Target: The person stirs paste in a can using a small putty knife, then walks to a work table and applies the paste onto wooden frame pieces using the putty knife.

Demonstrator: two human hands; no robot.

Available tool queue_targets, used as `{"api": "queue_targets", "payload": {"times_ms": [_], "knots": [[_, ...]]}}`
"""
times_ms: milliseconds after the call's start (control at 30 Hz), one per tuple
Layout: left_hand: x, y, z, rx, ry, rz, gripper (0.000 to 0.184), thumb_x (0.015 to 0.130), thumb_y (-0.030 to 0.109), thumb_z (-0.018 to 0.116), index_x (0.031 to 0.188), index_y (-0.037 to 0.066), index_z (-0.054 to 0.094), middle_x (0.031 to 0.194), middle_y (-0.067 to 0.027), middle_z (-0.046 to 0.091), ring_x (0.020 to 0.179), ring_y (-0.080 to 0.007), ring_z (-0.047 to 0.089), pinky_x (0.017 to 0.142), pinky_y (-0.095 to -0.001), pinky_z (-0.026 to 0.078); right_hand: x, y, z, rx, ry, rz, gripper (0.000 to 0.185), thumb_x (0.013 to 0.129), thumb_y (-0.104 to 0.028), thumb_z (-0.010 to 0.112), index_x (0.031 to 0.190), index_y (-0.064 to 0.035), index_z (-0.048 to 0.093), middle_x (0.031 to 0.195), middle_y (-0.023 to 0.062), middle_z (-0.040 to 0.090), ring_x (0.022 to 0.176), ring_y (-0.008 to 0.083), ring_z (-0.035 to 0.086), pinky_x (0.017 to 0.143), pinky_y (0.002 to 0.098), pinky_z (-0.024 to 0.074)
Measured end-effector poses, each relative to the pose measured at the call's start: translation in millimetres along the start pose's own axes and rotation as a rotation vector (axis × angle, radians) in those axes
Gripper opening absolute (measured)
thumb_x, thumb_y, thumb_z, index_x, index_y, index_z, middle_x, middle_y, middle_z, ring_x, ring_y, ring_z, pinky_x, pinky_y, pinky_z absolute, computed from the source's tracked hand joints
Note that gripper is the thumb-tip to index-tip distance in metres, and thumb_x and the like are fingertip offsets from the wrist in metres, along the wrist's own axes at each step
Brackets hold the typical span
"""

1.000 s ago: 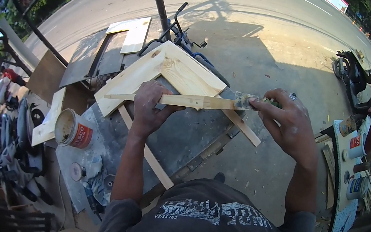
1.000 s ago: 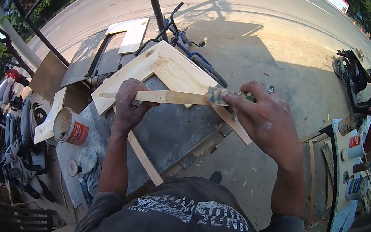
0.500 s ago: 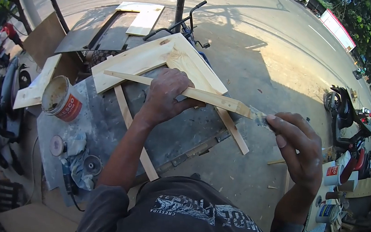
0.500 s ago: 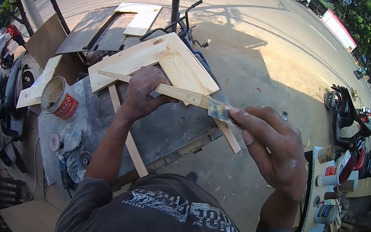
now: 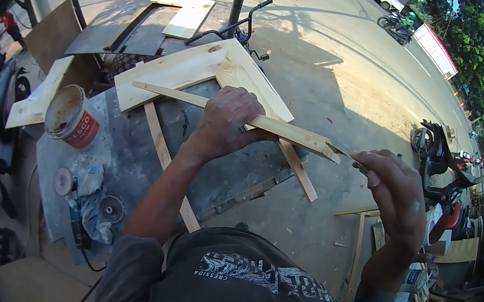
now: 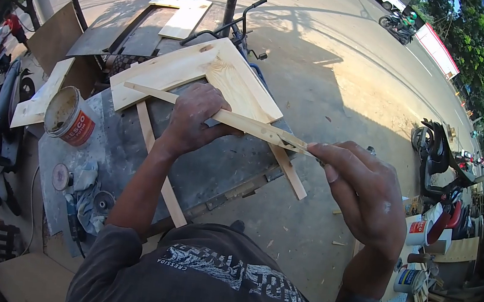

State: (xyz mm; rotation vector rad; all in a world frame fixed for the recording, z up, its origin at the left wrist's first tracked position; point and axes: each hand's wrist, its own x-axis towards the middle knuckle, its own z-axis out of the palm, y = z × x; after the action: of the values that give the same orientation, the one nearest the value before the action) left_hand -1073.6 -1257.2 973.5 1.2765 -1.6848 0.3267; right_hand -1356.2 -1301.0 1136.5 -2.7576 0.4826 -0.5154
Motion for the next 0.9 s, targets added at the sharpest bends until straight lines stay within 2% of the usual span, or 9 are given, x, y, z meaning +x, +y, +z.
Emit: {"api": "queue_targets", "payload": {"times_ms": [600, 800, 900], "knots": [[3, -1, -1, 0.001, -0.015, 0.000, 0.041, 0.072, 0.044, 0.079, 0.081, 0.006, 0.064, 0.077, -0.0083, 0.064, 0.077, -0.0258, 0.062, 0.072, -0.0402, 0.047, -6, 1, -6, 0.048, 0.069, 0.153, 0.026, 0.090, -0.001, 0.049, 0.111, 0.0028, 0.063, 0.088, 0.0186, 0.067, 0.081, 0.0286, 0.067, 0.072, 0.0355, 0.0496], [3, -1, -1, 0.015, -0.013, -0.001, 0.041, 0.071, 0.043, 0.080, 0.081, 0.006, 0.064, 0.077, -0.0083, 0.064, 0.077, -0.0263, 0.062, 0.072, -0.0404, 0.047, -3, 3, -6, 0.050, 0.061, 0.095, 0.025, 0.090, -0.001, 0.050, 0.111, 0.0027, 0.064, 0.088, 0.0177, 0.066, 0.078, 0.0270, 0.066, 0.068, 0.0346, 0.0482], [3, 0, -2, 0.011, -0.028, -0.024, 0.040, 0.071, 0.042, 0.080, 0.082, 0.006, 0.064, 0.078, -0.0080, 0.064, 0.076, -0.0261, 0.062, 0.072, -0.0400, 0.047, 4, -4, -10, -0.014, 0.024, 0.004, 0.024, 0.089, -0.003, 0.055, 0.112, 0.0011, 0.064, 0.087, 0.0169, 0.065, 0.076, 0.0269, 0.065, 0.066, 0.0347, 0.0478]]}}
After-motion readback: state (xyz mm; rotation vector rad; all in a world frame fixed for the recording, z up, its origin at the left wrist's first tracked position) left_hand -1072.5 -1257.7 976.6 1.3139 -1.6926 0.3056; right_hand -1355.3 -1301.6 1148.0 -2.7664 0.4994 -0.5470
